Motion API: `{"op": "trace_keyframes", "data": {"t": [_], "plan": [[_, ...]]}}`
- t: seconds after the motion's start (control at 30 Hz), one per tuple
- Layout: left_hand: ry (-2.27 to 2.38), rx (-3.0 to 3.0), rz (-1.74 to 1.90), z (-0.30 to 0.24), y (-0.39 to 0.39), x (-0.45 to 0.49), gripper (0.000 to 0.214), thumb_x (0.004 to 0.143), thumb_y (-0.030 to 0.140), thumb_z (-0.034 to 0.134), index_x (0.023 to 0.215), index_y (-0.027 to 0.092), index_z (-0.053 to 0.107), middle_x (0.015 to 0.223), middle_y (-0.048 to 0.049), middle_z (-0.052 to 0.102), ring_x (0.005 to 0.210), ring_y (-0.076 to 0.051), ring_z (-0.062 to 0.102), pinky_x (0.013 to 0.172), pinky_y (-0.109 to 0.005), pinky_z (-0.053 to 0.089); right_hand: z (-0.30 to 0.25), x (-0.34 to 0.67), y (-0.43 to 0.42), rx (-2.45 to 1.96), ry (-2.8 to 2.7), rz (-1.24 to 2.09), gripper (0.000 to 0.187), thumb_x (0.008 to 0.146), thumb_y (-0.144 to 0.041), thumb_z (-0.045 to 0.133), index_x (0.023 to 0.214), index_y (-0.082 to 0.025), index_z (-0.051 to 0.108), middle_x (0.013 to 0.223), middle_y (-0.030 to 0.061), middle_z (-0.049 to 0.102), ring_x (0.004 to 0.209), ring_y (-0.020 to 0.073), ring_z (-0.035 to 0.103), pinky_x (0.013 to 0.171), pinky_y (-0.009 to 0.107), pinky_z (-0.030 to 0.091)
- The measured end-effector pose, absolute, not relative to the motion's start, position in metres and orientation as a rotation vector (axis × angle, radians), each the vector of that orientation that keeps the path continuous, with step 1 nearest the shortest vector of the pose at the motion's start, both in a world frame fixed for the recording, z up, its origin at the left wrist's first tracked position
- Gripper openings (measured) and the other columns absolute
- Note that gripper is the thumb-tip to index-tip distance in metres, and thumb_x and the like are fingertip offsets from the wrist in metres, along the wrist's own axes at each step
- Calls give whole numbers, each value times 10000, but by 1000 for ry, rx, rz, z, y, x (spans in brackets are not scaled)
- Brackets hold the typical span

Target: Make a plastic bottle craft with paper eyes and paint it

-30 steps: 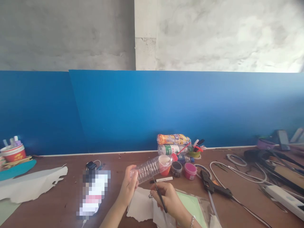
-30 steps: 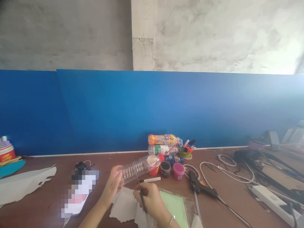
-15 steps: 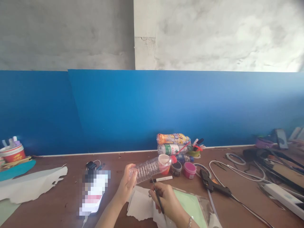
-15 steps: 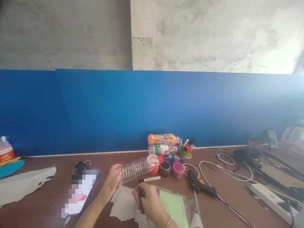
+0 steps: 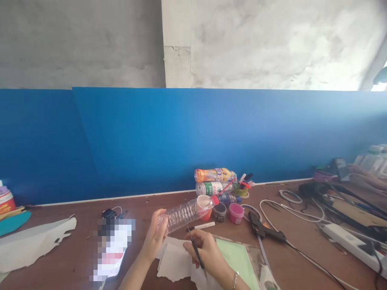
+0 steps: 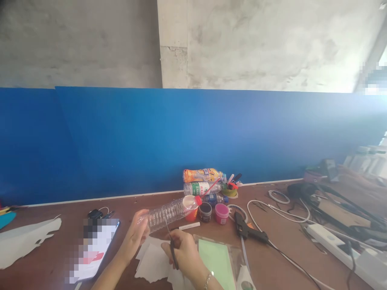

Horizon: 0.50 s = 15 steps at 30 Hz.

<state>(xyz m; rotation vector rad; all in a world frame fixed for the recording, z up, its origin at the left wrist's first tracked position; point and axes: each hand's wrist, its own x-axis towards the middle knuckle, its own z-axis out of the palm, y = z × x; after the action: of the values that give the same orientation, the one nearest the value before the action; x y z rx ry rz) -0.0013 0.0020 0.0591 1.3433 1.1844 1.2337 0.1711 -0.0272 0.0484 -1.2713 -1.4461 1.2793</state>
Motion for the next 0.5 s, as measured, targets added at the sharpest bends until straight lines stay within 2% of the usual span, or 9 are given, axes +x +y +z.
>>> {"op": "trace_keyframes", "data": {"t": [0.13,0.23,0.3,0.4,0.5], "plan": [[1149,1292,1173,56,4,3,489,812,627,377,1122,249,388,576,89,399,438,-87,292,451,-220,174,46,172,-26,-1270,-1504,1120,185,709,-331,632,755,-152,613,489,-57,487,421,89,423,409,203,321],[1155,1399,1190,54,5,3,493,796,612,446,1108,232,422,552,92,386,455,-99,326,469,-235,235,43,176,-25,-1270,-1555,1039,152,734,-306,602,701,-158,604,508,-49,499,464,94,439,457,205,338],[1169,1448,1194,53,5,2,485,782,601,484,1091,229,452,581,73,437,484,-112,379,489,-246,282,43,178,-25,-1276,-1568,1031,144,743,-290,585,688,-158,596,517,-44,507,475,97,447,460,204,333],[1173,1462,1179,54,4,0,474,782,595,486,1083,229,471,630,51,489,508,-122,421,507,-253,320,45,179,-25,-1272,-1576,1023,135,744,-275,578,677,-158,586,523,-41,511,484,98,455,458,199,324],[1179,1488,1167,55,2,-1,475,793,586,471,1105,228,451,621,59,473,502,-119,405,513,-252,319,46,178,-25,-1259,-1564,1026,146,741,-284,586,668,-158,581,534,-41,512,488,94,451,456,195,322]]}}
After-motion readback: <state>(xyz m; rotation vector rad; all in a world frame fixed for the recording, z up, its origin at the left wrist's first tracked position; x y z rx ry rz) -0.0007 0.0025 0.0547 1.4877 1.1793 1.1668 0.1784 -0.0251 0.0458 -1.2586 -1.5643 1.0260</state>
